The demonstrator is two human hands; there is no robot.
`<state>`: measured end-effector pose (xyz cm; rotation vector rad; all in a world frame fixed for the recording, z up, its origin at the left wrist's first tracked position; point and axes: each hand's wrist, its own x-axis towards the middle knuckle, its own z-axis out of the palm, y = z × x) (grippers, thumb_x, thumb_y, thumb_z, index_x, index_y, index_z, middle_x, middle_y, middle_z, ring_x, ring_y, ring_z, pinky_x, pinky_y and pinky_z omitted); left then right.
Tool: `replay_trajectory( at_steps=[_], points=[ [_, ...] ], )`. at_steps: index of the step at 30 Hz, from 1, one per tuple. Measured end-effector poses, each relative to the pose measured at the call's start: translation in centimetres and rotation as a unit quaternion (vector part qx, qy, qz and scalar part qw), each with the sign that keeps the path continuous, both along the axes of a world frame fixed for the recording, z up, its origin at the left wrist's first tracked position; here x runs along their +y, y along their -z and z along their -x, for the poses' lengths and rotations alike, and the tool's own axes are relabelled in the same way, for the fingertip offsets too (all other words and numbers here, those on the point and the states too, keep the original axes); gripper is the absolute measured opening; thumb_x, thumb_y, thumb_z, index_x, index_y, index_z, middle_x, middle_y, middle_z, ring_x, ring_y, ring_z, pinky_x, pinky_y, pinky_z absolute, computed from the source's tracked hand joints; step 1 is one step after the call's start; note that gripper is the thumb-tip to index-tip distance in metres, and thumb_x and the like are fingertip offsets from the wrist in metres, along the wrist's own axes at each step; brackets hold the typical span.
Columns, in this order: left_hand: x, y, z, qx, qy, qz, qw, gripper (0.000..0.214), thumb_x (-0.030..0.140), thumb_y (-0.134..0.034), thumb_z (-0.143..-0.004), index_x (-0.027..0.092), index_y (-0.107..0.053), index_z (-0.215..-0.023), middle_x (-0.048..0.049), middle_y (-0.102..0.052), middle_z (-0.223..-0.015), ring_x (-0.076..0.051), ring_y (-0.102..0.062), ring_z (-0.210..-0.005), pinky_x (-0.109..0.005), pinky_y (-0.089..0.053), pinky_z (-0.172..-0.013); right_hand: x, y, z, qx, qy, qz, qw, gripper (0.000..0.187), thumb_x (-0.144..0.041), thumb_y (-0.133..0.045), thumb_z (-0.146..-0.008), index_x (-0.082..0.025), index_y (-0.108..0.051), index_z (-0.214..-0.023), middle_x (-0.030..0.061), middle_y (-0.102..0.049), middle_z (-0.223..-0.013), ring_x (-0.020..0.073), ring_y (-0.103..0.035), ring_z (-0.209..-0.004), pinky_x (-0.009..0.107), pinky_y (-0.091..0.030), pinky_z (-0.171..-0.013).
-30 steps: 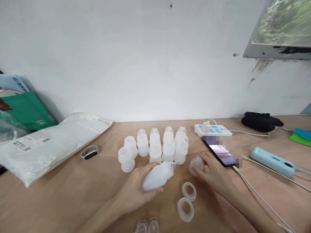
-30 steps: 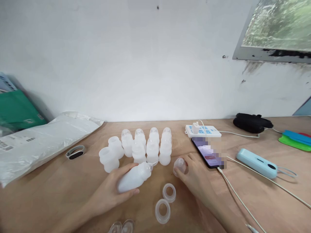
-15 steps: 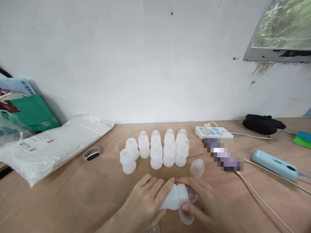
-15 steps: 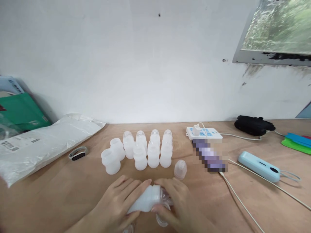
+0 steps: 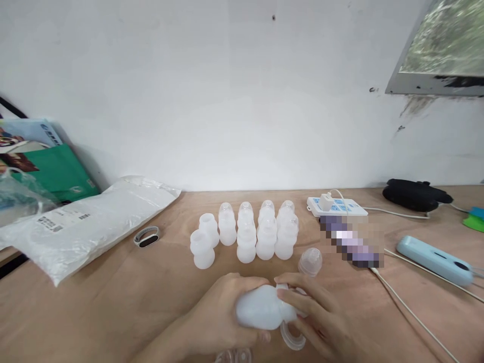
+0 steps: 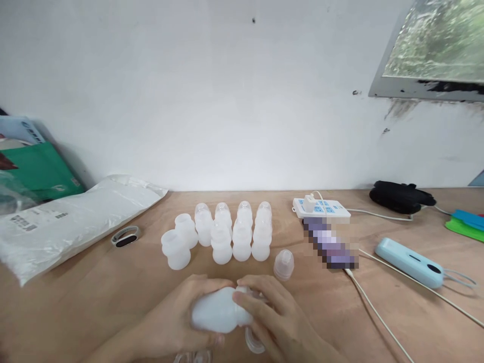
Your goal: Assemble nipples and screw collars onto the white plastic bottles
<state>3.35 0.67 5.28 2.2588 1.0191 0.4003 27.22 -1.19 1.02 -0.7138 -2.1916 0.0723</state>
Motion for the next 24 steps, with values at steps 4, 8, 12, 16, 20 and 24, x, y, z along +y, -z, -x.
replay_trajectory(
  at_steps=[4,8,12,16,20,24],
  points=[
    [-0.1,0.7,-0.2,0.009,-0.005,-0.046,0.999,0.033,0.027,-0.072,-0.076,0.026,-0.067,-0.108,0.0015,-0.078,-0.099,-0.024,-0.071,-0.086,-0.037,-0.05,-0.088,0.1,0.1,-0.3,0.017,0.037,0.0,0.999,0.051,-0.045,-0.059,-0.096,-0.022,-0.049,-0.141,0.0113,-0.076,-0.111,0.0249,-0.076,-0.093,0.031,-0.063,-0.079],
    [0.0,1.1,-0.1,0.014,-0.017,-0.081,0.996,0.034,0.027,-0.07,-0.077,0.028,-0.065,-0.11,0.0011,-0.078,-0.103,-0.026,-0.072,-0.089,-0.04,-0.05,-0.092,0.1,0.1,0.0,0.029,0.044,0.039,0.998,0.034,-0.027,-0.061,-0.095,-0.026,-0.057,-0.128,0.0066,-0.077,-0.104,0.0224,-0.076,-0.092,0.028,-0.062,-0.076],
    [0.1,1.1,0.0,0.023,-0.032,-0.086,0.995,0.037,0.028,-0.071,-0.077,0.027,-0.064,-0.113,-0.0009,-0.078,-0.109,-0.028,-0.073,-0.091,-0.043,-0.049,-0.093,0.2,0.1,0.1,0.029,0.057,0.033,0.997,0.053,-0.028,-0.063,-0.091,-0.023,-0.048,-0.141,0.0127,-0.069,-0.126,0.0272,-0.069,-0.115,0.034,-0.061,-0.089],
    [0.1,1.3,0.0,0.031,-0.029,-0.084,0.996,0.044,0.024,-0.075,-0.073,0.028,-0.064,-0.115,-0.0009,-0.077,-0.117,-0.03,-0.072,-0.098,-0.046,-0.049,-0.096,0.2,-0.1,0.1,0.02,0.039,0.099,0.994,0.035,-0.022,-0.059,-0.094,-0.026,-0.055,-0.129,0.0068,-0.074,-0.11,0.0213,-0.074,-0.097,0.03,-0.062,-0.083],
    [0.1,1.6,-0.1,0.036,-0.03,-0.076,0.996,0.042,0.027,-0.075,-0.074,0.028,-0.064,-0.115,-0.0014,-0.077,-0.115,-0.03,-0.073,-0.095,-0.047,-0.05,-0.094,0.2,0.0,-0.1,0.026,0.031,0.107,0.993,0.056,-0.023,-0.064,-0.09,-0.027,-0.046,-0.143,0.0117,-0.063,-0.137,0.0261,-0.064,-0.124,0.035,-0.06,-0.094],
    [0.2,2.1,-0.1,0.037,-0.025,-0.062,0.997,0.043,0.028,-0.074,-0.075,0.028,-0.062,-0.117,-0.0012,-0.076,-0.119,-0.031,-0.071,-0.104,-0.052,-0.045,-0.103,0.3,0.6,-0.5,0.006,0.041,0.19,0.981,0.042,-0.027,-0.062,-0.093,-0.027,-0.055,-0.135,0.0077,-0.075,-0.112,0.0233,-0.074,-0.096,0.033,-0.063,-0.078]
  ],
)
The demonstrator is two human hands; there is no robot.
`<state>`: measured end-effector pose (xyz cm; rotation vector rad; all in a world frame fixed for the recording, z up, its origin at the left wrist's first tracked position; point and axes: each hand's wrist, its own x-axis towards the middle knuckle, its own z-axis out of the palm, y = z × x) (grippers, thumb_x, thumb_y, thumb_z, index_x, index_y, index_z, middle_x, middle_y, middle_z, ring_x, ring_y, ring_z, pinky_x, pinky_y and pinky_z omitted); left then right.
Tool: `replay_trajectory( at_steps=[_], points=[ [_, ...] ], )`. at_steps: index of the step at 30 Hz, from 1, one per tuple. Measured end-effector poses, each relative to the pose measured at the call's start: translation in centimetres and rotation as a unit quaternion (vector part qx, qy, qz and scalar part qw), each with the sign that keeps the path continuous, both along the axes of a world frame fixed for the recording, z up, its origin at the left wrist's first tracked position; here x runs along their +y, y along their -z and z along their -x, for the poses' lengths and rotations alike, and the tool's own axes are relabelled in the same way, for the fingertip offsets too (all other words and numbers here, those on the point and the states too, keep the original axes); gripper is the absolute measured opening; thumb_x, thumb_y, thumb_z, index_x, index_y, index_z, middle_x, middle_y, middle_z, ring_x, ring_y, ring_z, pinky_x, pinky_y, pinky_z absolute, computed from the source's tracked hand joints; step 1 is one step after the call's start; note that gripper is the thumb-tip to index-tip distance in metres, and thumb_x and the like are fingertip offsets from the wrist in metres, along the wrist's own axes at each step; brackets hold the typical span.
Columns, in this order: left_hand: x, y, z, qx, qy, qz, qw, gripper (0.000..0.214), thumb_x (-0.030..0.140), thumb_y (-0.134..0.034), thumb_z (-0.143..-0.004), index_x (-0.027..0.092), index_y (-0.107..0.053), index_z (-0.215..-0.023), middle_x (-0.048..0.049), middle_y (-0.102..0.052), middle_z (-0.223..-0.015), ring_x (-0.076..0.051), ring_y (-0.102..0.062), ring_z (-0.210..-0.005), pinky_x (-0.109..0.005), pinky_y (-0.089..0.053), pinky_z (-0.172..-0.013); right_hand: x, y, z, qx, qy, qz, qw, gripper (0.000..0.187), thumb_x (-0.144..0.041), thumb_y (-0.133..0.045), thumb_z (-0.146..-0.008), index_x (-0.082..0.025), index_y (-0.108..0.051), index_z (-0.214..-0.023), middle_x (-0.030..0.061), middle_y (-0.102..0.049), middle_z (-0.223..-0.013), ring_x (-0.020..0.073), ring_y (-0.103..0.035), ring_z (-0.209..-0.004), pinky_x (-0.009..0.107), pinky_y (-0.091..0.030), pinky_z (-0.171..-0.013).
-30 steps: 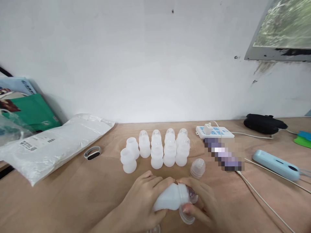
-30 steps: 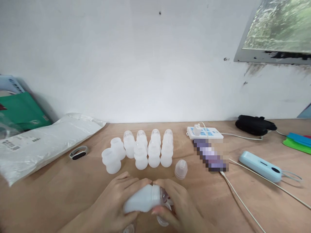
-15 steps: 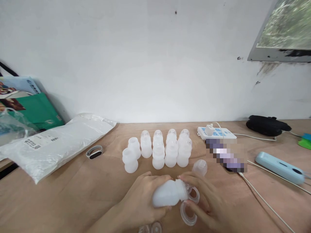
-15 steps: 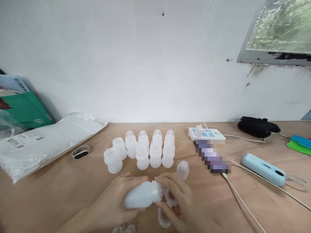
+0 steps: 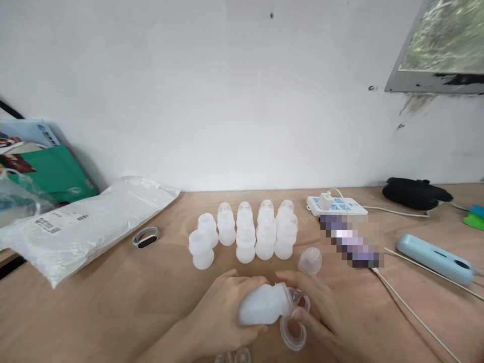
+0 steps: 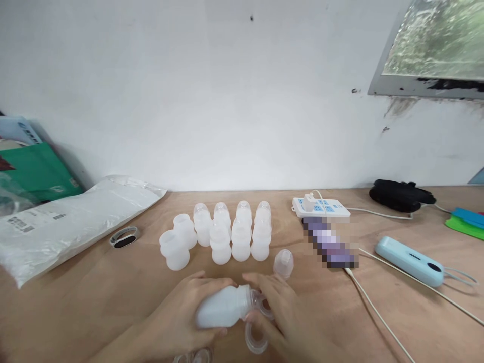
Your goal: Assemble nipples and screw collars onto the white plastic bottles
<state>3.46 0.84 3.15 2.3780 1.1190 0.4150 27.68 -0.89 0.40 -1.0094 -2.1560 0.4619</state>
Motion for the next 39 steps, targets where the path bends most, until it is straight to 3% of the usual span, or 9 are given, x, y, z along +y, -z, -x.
replay_trajectory(
  at_steps=[2,6,11,16,21,25,30,34,39],
  points=[
    [0.1,0.2,0.0,0.002,-0.001,0.002,1.0,0.048,0.028,-0.075,-0.074,0.029,-0.061,-0.12,-0.002,-0.075,-0.123,-0.032,-0.071,-0.107,-0.053,-0.044,-0.104,0.2,0.3,-0.1,0.004,-0.004,0.013,1.0,0.033,-0.026,-0.061,-0.093,-0.027,-0.062,-0.126,0.0068,-0.075,-0.11,0.0229,-0.074,-0.094,0.034,-0.062,-0.08],
    [0.2,0.2,0.1,0.002,-0.002,0.013,1.0,0.05,0.027,-0.079,-0.073,0.028,-0.062,-0.119,-0.0025,-0.076,-0.12,-0.032,-0.072,-0.104,-0.052,-0.045,-0.103,0.5,0.3,-0.1,0.014,-0.009,-0.026,1.0,0.062,-0.035,-0.074,-0.085,-0.025,-0.051,-0.141,0.0137,-0.063,-0.136,0.0303,-0.064,-0.122,0.041,-0.059,-0.094],
    [0.3,-0.4,-0.2,-0.003,-0.01,0.059,0.998,0.053,0.028,-0.083,-0.071,0.026,-0.063,-0.12,-0.0023,-0.074,-0.121,-0.032,-0.069,-0.107,-0.054,-0.043,-0.105,0.4,-0.6,0.3,0.014,-0.012,-0.026,0.999,0.023,-0.024,-0.064,-0.091,-0.026,-0.064,-0.114,0.005,-0.075,-0.101,0.0219,-0.073,-0.089,0.032,-0.062,-0.077],
    [0.9,-0.4,0.8,-0.079,-0.031,0.156,0.984,0.047,0.036,-0.081,-0.074,0.025,-0.066,-0.117,-0.0003,-0.073,-0.111,-0.027,-0.067,-0.103,-0.037,-0.054,-0.088,0.3,-1.6,0.4,0.054,0.0,-0.099,0.994,0.028,-0.015,-0.061,-0.089,-0.027,-0.06,-0.115,0.0058,-0.07,-0.111,0.0208,-0.071,-0.1,0.028,-0.06,-0.082],
    [1.0,1.9,3.1,-0.209,-0.077,0.157,0.962,0.047,0.043,-0.056,-0.095,0.027,-0.046,-0.139,-0.0076,-0.058,-0.141,-0.029,-0.054,-0.129,-0.047,-0.045,-0.108,0.6,-1.6,0.2,0.061,0.029,-0.105,0.992,0.025,-0.017,-0.064,-0.088,-0.026,-0.06,-0.111,0.0059,-0.07,-0.105,0.0205,-0.071,-0.096,0.028,-0.061,-0.081],
    [0.7,4.1,4.5,-0.231,-0.112,0.146,0.955,0.05,0.041,-0.055,-0.097,0.03,-0.037,-0.143,-0.0074,-0.054,-0.146,-0.029,-0.047,-0.137,-0.047,-0.041,-0.113,0.8,-1.4,0.3,0.048,0.027,-0.11,0.992,0.026,-0.018,-0.067,-0.088,-0.025,-0.06,-0.112,0.0059,-0.07,-0.106,0.0203,-0.071,-0.097,0.028,-0.061,-0.083],
    [0.8,4.4,4.7,-0.194,-0.186,0.068,0.961,0.038,0.038,-0.057,-0.094,0.024,-0.049,-0.128,-0.0093,-0.066,-0.127,-0.033,-0.059,-0.12,-0.045,-0.047,-0.102,0.7,-1.2,0.4,0.041,0.026,-0.108,0.993,0.027,-0.018,-0.065,-0.089,-0.026,-0.059,-0.114,0.0052,-0.07,-0.108,0.0179,-0.071,-0.098,0.024,-0.06,-0.083],
    [1.0,3.6,4.5,-0.14,-0.237,0.014,0.961,0.029,0.039,-0.059,-0.088,0.021,-0.057,-0.11,-0.0085,-0.071,-0.104,-0.031,-0.065,-0.096,-0.04,-0.051,-0.08,0.8,-0.9,0.3,0.034,0.026,-0.108,0.993,0.03,-0.018,-0.067,-0.087,-0.026,-0.059,-0.115,0.0049,-0.07,-0.108,0.0187,-0.072,-0.099,0.025,-0.06,-0.083],
    [1.2,2.4,5.0,-0.051,-0.281,-0.004,0.958,0.021,0.041,-0.07,-0.079,0.022,-0.061,-0.077,-0.0019,-0.066,-0.073,-0.025,-0.059,-0.067,-0.031,-0.039,-0.062,0.9,-0.8,0.2,0.028,0.029,-0.104,0.994,0.033,-0.018,-0.068,-0.086,-0.027,-0.059,-0.117,0.0041,-0.071,-0.107,0.0186,-0.072,-0.1,0.025,-0.061,-0.082]
  ],
)
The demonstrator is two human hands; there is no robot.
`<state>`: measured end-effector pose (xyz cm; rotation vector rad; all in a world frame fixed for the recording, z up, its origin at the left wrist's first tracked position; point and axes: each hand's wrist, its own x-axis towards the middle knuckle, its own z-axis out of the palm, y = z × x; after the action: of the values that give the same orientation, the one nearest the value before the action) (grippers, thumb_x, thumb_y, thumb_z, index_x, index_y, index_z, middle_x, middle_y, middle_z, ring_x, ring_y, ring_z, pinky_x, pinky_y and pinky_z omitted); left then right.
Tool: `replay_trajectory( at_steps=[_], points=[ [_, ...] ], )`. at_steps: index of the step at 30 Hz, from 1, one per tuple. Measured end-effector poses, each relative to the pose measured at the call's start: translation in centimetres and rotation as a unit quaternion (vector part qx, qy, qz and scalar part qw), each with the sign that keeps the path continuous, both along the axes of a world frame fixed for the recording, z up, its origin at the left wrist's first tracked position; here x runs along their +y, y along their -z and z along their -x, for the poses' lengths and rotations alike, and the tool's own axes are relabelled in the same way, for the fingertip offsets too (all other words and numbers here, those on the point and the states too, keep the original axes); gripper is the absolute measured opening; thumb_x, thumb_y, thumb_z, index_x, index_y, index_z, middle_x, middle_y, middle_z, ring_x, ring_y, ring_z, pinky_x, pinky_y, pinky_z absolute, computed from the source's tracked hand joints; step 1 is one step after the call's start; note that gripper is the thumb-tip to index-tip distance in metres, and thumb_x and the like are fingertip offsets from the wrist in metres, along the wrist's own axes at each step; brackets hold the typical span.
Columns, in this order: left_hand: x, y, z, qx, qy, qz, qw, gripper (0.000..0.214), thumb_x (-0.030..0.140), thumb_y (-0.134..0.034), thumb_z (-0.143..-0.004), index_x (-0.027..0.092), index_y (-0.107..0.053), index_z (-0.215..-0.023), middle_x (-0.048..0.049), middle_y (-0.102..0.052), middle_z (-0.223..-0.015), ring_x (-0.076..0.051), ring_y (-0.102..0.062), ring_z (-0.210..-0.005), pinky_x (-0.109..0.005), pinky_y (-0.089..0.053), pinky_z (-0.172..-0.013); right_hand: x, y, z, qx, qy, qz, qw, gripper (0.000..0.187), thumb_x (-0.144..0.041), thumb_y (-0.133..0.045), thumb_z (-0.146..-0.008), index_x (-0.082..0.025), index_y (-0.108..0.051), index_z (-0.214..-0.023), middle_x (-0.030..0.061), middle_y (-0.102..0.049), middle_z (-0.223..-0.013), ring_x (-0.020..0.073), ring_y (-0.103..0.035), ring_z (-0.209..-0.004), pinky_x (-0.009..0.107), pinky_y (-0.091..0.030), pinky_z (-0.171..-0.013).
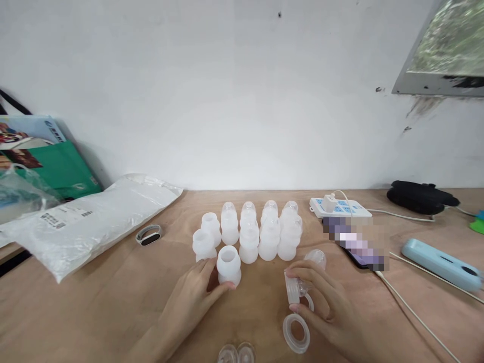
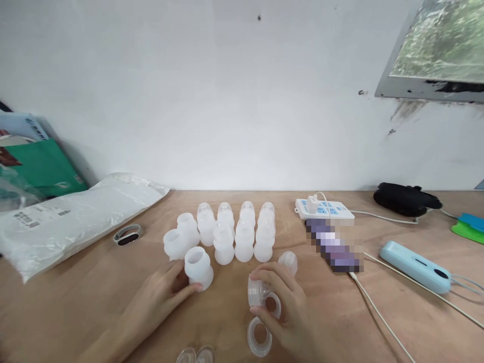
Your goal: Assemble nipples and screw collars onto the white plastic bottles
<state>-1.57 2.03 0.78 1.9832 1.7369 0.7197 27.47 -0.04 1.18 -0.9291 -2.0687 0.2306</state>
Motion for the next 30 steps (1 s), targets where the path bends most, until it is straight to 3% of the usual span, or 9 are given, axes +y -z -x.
replay_trajectory(
  at_steps=[3,6,9,11,16,19,26,30],
  points=[
    [0.2,-0.6,0.3,-0.024,-0.006,0.04,0.999,0.03,0.041,-0.075,-0.074,0.022,-0.056,-0.061,0.0006,-0.059,-0.061,-0.019,-0.05,-0.057,-0.029,-0.029,-0.055,0.0,0.0,0.0,0.003,0.001,0.002,1.0,0.032,-0.019,-0.068,-0.086,-0.027,-0.06,-0.116,0.0039,-0.071,-0.107,0.0181,-0.072,-0.099,0.024,-0.061,-0.08],
    [0.3,-0.7,0.3,-0.118,0.052,0.092,0.987,0.033,0.044,-0.063,-0.081,0.02,-0.056,-0.059,0.0021,-0.054,-0.055,-0.015,-0.045,-0.053,-0.027,-0.027,-0.052,0.0,0.0,0.0,0.004,0.001,0.001,1.0,0.031,-0.019,-0.068,-0.086,-0.027,-0.061,-0.115,0.0042,-0.07,-0.107,0.0181,-0.072,-0.097,0.024,-0.061,-0.08],
    [0.4,-0.1,0.2,-0.204,0.126,0.177,0.955,0.035,0.048,-0.051,-0.082,0.017,-0.066,-0.072,0.0023,-0.055,-0.049,-0.013,-0.044,-0.044,-0.025,-0.031,-0.048,0.0,0.0,0.0,0.007,0.003,-0.003,1.0,0.031,-0.018,-0.067,-0.086,-0.027,-0.061,-0.115,0.0044,-0.071,-0.107,0.0179,-0.072,-0.097,0.023,-0.061,-0.079],
    [0.6,0.5,0.3,-0.271,0.139,0.205,0.93,0.038,0.045,-0.053,-0.078,0.013,-0.072,-0.088,0.0004,-0.062,-0.052,-0.013,-0.045,-0.044,-0.025,-0.033,-0.048,0.0,-0.1,0.0,0.006,0.003,-0.002,1.0,0.03,-0.019,-0.067,-0.086,-0.027,-0.061,-0.115,0.0041,-0.071,-0.107,0.0176,-0.072,-0.097,0.023,-0.061,-0.08],
    [1.2,1.5,0.8,-0.331,0.147,0.196,0.912,0.049,0.034,-0.057,-0.076,0.011,-0.071,-0.117,-0.0016,-0.072,-0.065,-0.012,-0.047,-0.049,-0.027,-0.037,-0.055,0.0,-0.1,0.0,0.01,0.007,0.002,1.0,0.031,-0.019,-0.068,-0.086,-0.027,-0.061,-0.115,0.0034,-0.071,-0.107,0.0169,-0.072,-0.096,0.022,-0.06,-0.081],
    [1.3,1.8,0.9,-0.322,0.145,0.188,0.917,0.045,0.033,-0.058,-0.079,0.012,-0.072,-0.117,-0.0024,-0.074,-0.071,-0.013,-0.049,-0.052,-0.028,-0.039,-0.058,-0.1,0.0,0.1,0.012,0.005,0.006,1.0,0.031,-0.019,-0.067,-0.087,-0.027,-0.061,-0.116,0.0038,-0.071,-0.108,0.0169,-0.072,-0.095,0.023,-0.06,-0.08],
    [1.3,1.9,0.9,-0.306,0.096,0.15,0.935,0.045,0.035,-0.063,-0.081,0.018,-0.068,-0.122,-0.0099,-0.074,-0.112,-0.02,-0.061,-0.078,-0.032,-0.043,-0.069,0.1,0.0,0.1,0.01,-0.003,0.017,1.0,0.031,-0.018,-0.069,-0.085,-0.027,-0.062,-0.114,0.0042,-0.072,-0.106,0.0174,-0.072,-0.092,0.023,-0.061,-0.076],
    [1.2,2.2,0.8,-0.299,0.115,0.141,0.937,0.043,0.035,-0.065,-0.083,0.022,-0.067,-0.123,-0.0081,-0.071,-0.12,-0.023,-0.06,-0.09,-0.036,-0.045,-0.082,-0.1,0.6,0.1,0.007,-0.004,0.032,0.999,0.031,-0.019,-0.069,-0.085,-0.027,-0.063,-0.115,0.0045,-0.073,-0.105,0.0188,-0.073,-0.091,0.026,-0.061,-0.077]
  ],
)
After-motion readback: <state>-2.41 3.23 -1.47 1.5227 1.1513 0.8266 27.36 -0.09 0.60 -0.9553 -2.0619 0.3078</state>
